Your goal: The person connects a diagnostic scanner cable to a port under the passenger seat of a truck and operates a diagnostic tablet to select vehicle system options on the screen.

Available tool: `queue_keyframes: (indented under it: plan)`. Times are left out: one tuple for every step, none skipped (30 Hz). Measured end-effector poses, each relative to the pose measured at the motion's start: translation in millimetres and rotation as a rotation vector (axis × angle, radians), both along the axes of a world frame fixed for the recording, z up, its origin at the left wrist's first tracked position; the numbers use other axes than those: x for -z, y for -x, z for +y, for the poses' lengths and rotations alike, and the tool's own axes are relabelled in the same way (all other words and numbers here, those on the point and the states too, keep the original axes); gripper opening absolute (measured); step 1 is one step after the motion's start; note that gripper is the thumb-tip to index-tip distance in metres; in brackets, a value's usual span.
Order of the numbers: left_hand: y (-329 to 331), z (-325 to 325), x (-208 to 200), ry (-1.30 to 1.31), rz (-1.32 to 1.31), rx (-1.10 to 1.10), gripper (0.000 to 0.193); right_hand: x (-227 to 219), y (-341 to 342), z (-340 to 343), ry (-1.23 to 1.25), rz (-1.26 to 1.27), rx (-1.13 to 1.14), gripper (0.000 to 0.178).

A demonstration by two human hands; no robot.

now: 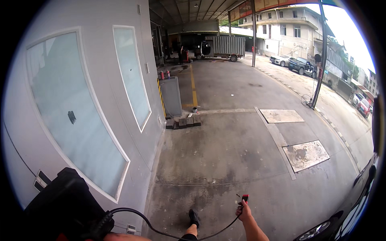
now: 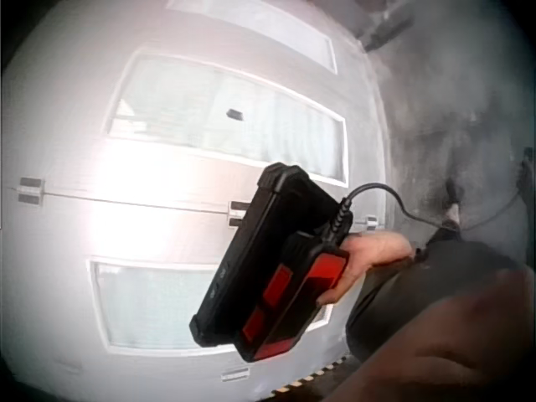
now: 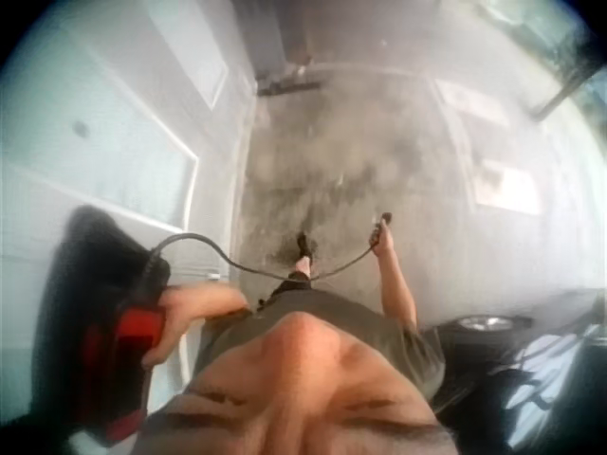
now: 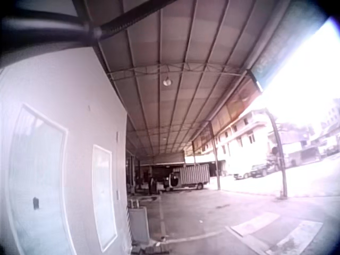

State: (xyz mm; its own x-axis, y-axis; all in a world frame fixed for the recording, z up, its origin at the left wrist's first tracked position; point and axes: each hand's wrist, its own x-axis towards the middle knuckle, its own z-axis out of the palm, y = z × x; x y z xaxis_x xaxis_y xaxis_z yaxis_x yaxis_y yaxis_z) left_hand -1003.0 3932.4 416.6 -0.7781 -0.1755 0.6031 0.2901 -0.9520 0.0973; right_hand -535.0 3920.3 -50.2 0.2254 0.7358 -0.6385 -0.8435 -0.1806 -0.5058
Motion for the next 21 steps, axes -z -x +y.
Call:
queue_keyframes:
  plan:
    - [-8.9, 31.8, 0.2, 0.0, -0.001, 0.004, 0.071, 2.8, -6.5, 26.9, 0.031, 0.001, 0.015, 0.035]
    - [-14.4, 62.0, 1.6, -0.002, -0.001, -0.002, 0.071, 13.0, -15.7, 52.7, 0.051, 0.01, 0.042, 0.035]
    - [-22.2, 93.8, 5.3, -0.005, 0.001, -0.01, 0.071, 22.4, -26.1, 75.7, 0.071, 0.019, 0.069, 0.036]
    - [-29.4, 126.6, -1.1, -0.009, 0.01, -0.016, 0.071, 29.5, -31.0, 101.1, 0.087, 0.036, 0.094, 0.036]
    - [-38.4, 158.8, -5.3, -0.015, 0.017, -0.019, 0.071, 37.1, -32.5, 116.9, 0.129, 0.073, 0.158, 0.037]
    - [-46.8, 191.7, -12.2, -0.023, 0.019, -0.022, 0.072, 39.3, -33.8, 136.3, 0.191, 0.101, 0.241, 0.037]
    - [-57.5, 236.3, -3.9, -0.01, -0.013, 0.014, 0.072, 43.8, -53.4, 135.7, 0.266, 0.094, 0.37, 0.038]
    - [-70.6, 280.8, 6.2, 0.006, -0.048, 0.055, 0.072, 57.3, -74.9, 123.3, 0.265, 0.118, 0.45, 0.039]
    - [-86.3, 321.7, 6.1, 0.022, -0.061, 0.096, 0.072, 60.2, -86.7, 115.4, 0.265, 0.163, 0.525, 0.04]
    - [-86.3, 334.0, -21.7, -0.016, -0.01, 0.016, 0.072, 39.9, -65.1, 175.7, 0.283, 0.133, 0.439, 0.03]
    - [-94.5, 359.7, -22.5, -0.03, 0.002, -0.008, 0.072, 7.4, -56.3, 209.4, 0.308, 0.067, 0.415, 0.021]
    - [-108.3, 392.6, -21.3, -0.028, 0.0, 0.011, 0.072, 11.6, -66.7, 214.7, 0.311, 0.107, 0.45, 0.02]
    - [-124.1, 425.8, -23.0, -0.036, -0.004, 0.03, 0.073, 20.2, -77.7, 220.7, 0.309, 0.153, 0.486, 0.02]
    - [-138.4, 458.6, -21.3, -0.047, -0.009, 0.046, 0.073, 27.3, -92.9, 235.5, 0.294, 0.213, 0.545, 0.018]
    - [-154.8, 489.5, -18.4, -0.061, -0.004, 0.061, 0.073, 32.8, -102.0, 246.6, 0.316, 0.198, 0.552, 0.014]
    - [-170.5, 521.8, -15.1, -0.069, -0.006, 0.057, 0.073, 30.0, -113.6, 264.9, 0.337, 0.143, 0.569, 0.013]
    - [-186.8, 552.6, -21.3, -0.076, 0.007, 0.067, 0.073, 17.6, -115.0, 283.4, 0.368, 0.105, 0.585, 0.012]
    - [-206.6, 582.8, -25.6, -0.085, 0.02, 0.075, 0.073, 12.6, -118.1, 303.9, 0.397, 0.066, 0.598, 0.011]
    - [-222.1, 614.5, -23.9, -0.097, 0.008, 0.078, 0.074, 29.7, -146.0, 329.9, 0.367, 0.104, 0.627, 0.016]
    - [-238.2, 644.8, -18.7, -0.098, 0.003, 0.074, 0.074, 58.7, -173.2, 362.0, 0.343, 0.12, 0.631, 0.022]
    - [-253.0, 675.4, -12.0, -0.097, -0.015, 0.074, 0.074, 101.6, -209.9, 391.6, 0.312, 0.147, 0.642, 0.028]
